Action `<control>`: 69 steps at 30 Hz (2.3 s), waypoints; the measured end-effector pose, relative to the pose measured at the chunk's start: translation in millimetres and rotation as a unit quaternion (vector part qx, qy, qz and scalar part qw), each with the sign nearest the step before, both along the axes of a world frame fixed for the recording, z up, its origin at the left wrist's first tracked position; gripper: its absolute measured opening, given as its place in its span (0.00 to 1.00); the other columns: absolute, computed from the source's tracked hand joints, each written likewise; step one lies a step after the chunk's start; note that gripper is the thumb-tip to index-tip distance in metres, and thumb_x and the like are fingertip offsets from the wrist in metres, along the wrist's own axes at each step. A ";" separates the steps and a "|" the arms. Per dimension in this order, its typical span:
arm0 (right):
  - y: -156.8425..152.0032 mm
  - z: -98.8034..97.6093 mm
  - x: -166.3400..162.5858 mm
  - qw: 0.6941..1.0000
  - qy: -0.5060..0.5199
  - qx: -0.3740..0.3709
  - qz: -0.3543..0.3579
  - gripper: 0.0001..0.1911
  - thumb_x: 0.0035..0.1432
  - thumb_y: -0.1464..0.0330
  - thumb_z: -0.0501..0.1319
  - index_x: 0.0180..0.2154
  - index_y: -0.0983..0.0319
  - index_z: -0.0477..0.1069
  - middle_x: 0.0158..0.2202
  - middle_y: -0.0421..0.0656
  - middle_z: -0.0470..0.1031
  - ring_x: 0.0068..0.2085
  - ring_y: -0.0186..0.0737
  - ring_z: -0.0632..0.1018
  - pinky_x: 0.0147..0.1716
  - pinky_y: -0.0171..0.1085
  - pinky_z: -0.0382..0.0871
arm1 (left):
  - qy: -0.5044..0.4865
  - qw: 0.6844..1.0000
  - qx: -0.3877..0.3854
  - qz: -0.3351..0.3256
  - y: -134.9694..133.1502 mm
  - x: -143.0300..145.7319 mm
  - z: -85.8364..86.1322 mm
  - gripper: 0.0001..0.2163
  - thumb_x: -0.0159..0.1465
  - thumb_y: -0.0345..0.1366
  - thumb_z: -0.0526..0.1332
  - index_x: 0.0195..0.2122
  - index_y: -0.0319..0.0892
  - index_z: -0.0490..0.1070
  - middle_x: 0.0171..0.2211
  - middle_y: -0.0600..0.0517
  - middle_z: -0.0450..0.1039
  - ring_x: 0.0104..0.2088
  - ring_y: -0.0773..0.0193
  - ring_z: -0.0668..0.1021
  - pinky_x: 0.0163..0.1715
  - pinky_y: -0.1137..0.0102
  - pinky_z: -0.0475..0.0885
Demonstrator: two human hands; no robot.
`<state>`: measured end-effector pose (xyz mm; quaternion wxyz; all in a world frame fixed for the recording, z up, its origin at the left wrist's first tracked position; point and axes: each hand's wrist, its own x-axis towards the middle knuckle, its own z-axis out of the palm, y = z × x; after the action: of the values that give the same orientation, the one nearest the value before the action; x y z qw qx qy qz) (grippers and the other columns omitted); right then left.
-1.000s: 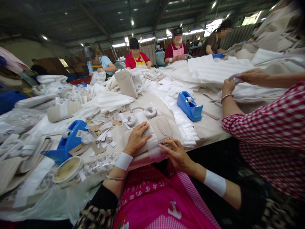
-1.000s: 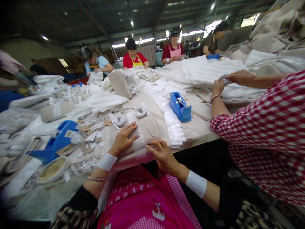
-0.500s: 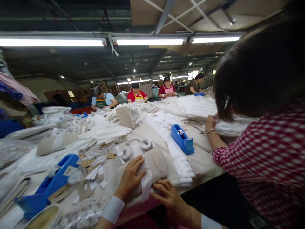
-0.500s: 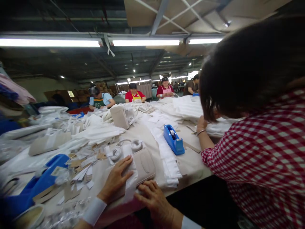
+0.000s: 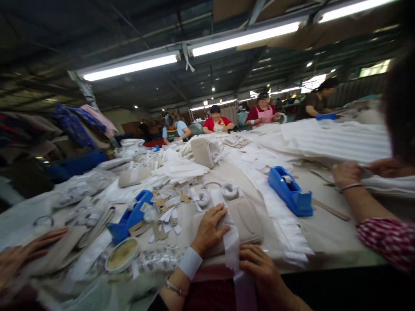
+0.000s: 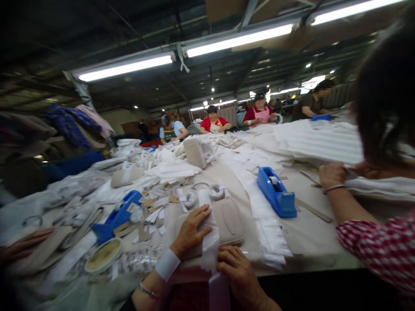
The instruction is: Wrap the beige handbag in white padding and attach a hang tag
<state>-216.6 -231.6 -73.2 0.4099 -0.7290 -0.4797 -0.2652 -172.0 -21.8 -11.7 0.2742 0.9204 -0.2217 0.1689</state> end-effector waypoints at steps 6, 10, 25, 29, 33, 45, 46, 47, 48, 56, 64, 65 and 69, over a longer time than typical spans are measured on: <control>-9.2 -3.2 6.9 0.999 -0.028 -0.007 0.041 0.17 0.70 0.65 0.45 0.38 0.59 0.72 0.37 0.47 0.76 0.42 0.44 0.77 0.36 0.40 0.72 | 0.011 1.000 0.001 0.005 0.6 0.4 -0.7 0.29 0.57 0.37 0.69 0.60 0.47 0.65 0.63 0.47 0.61 0.63 0.54 0.64 0.66 0.54 0.57; -12.3 -4.2 5.0 0.999 -0.025 -0.002 0.043 0.17 0.69 0.67 0.46 0.36 0.59 0.72 0.37 0.47 0.76 0.42 0.44 0.77 0.35 0.39 0.73 | 0.007 1.000 0.002 0.006 0.6 1.6 -2.2 0.30 0.57 0.36 0.68 0.61 0.48 0.64 0.64 0.47 0.61 0.63 0.53 0.64 0.65 0.53 0.58; -26.7 -10.3 -12.8 0.996 0.074 0.018 0.044 0.13 0.69 0.70 0.50 0.39 0.58 0.73 0.38 0.42 0.79 0.45 0.40 0.76 0.55 0.50 0.63 | -0.034 0.999 0.030 -0.004 -2.2 7.5 -6.6 0.25 0.64 0.35 0.61 0.63 0.44 0.60 0.65 0.46 0.59 0.65 0.56 0.62 0.65 0.54 0.59; -28.7 -11.5 -16.4 0.995 0.080 0.019 0.047 0.12 0.68 0.72 0.52 0.39 0.58 0.73 0.39 0.42 0.79 0.46 0.39 0.76 0.57 0.52 0.61 | -0.044 0.998 0.032 -0.005 -2.1 8.9 -8.8 0.25 0.64 0.35 0.60 0.63 0.43 0.61 0.65 0.46 0.59 0.65 0.57 0.62 0.65 0.56 0.58; -30.3 -12.0 -18.5 0.996 0.074 0.012 0.043 0.12 0.67 0.73 0.52 0.40 0.58 0.74 0.39 0.42 0.79 0.45 0.39 0.76 0.57 0.52 0.62 | -0.046 0.998 0.033 -0.005 -1.1 11.5 -11.1 0.25 0.64 0.36 0.60 0.63 0.44 0.61 0.64 0.46 0.59 0.64 0.56 0.63 0.65 0.55 0.59; -38.4 -16.3 -42.5 0.993 0.100 0.021 0.056 0.10 0.66 0.75 0.54 0.41 0.59 0.73 0.40 0.42 0.78 0.48 0.41 0.75 0.55 0.52 0.64 | -0.058 0.997 0.038 -0.015 -1.2 11.6 -11.5 0.24 0.65 0.36 0.60 0.63 0.43 0.60 0.65 0.45 0.58 0.65 0.57 0.61 0.66 0.57 0.57; -38.8 -16.2 -44.5 0.993 0.104 0.022 0.057 0.10 0.66 0.75 0.53 0.41 0.59 0.73 0.40 0.43 0.78 0.48 0.42 0.74 0.55 0.52 0.64 | -0.058 0.997 0.037 -0.016 -1.2 11.5 -11.3 0.24 0.65 0.36 0.60 0.63 0.43 0.60 0.65 0.45 0.58 0.65 0.57 0.61 0.66 0.57 0.57; -39.1 -15.8 -46.4 0.992 0.105 0.024 0.059 0.10 0.66 0.75 0.53 0.41 0.59 0.73 0.40 0.43 0.78 0.48 0.42 0.74 0.55 0.52 0.64 | -0.058 0.998 0.037 -0.017 -1.3 11.4 -11.2 0.24 0.65 0.36 0.60 0.63 0.43 0.60 0.65 0.46 0.58 0.65 0.56 0.61 0.66 0.57 0.57; -39.4 -14.9 -48.1 0.992 0.104 0.027 0.060 0.10 0.66 0.75 0.53 0.41 0.60 0.73 0.40 0.43 0.78 0.48 0.42 0.74 0.55 0.52 0.64 | -0.058 0.998 0.036 -0.016 -1.4 11.2 -11.0 0.25 0.65 0.36 0.60 0.63 0.43 0.60 0.65 0.46 0.58 0.65 0.56 0.61 0.66 0.56 0.57; -40.0 -7.8 -54.6 0.996 0.075 0.021 0.053 0.10 0.66 0.76 0.53 0.40 0.61 0.73 0.38 0.44 0.78 0.47 0.41 0.75 0.54 0.51 0.66 | -0.076 0.996 0.050 -0.021 -1.8 10.1 -12.1 0.24 0.65 0.36 0.59 0.62 0.42 0.61 0.65 0.44 0.58 0.65 0.57 0.61 0.65 0.57 0.57; -41.1 -2.6 -49.5 1.000 0.015 0.017 -0.001 0.12 0.64 0.78 0.54 0.44 0.62 0.73 0.48 0.48 0.76 0.54 0.45 0.71 0.53 0.52 0.67 | -0.105 0.984 0.140 -0.020 -7.5 6.2 -10.3 0.21 0.67 0.35 0.57 0.61 0.39 0.62 0.66 0.42 0.55 0.67 0.51 0.55 0.65 0.52 0.56; -41.3 -2.8 -47.6 1.000 0.014 0.009 -0.009 0.14 0.63 0.79 0.54 0.47 0.62 0.72 0.48 0.48 0.76 0.54 0.44 0.71 0.54 0.52 0.66 | -0.105 0.983 0.151 -0.015 -8.3 5.6 -10.2 0.21 0.67 0.35 0.57 0.61 0.38 0.62 0.65 0.41 0.56 0.66 0.51 0.56 0.64 0.52 0.57; -40.9 -5.4 -36.6 0.999 0.008 -0.021 -0.041 0.16 0.64 0.78 0.54 0.51 0.62 0.70 0.48 0.46 0.76 0.54 0.43 0.71 0.56 0.52 0.63 | -0.084 0.980 0.176 -0.027 -9.4 1.6 -12.8 0.21 0.68 0.35 0.56 0.61 0.36 0.61 0.62 0.40 0.61 0.63 0.52 0.62 0.63 0.54 0.60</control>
<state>-253.3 -272.5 -78.5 0.3873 -0.7587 -0.4514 -0.2659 -170.4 -31.2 -24.5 0.0927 0.9304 -0.2951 0.1969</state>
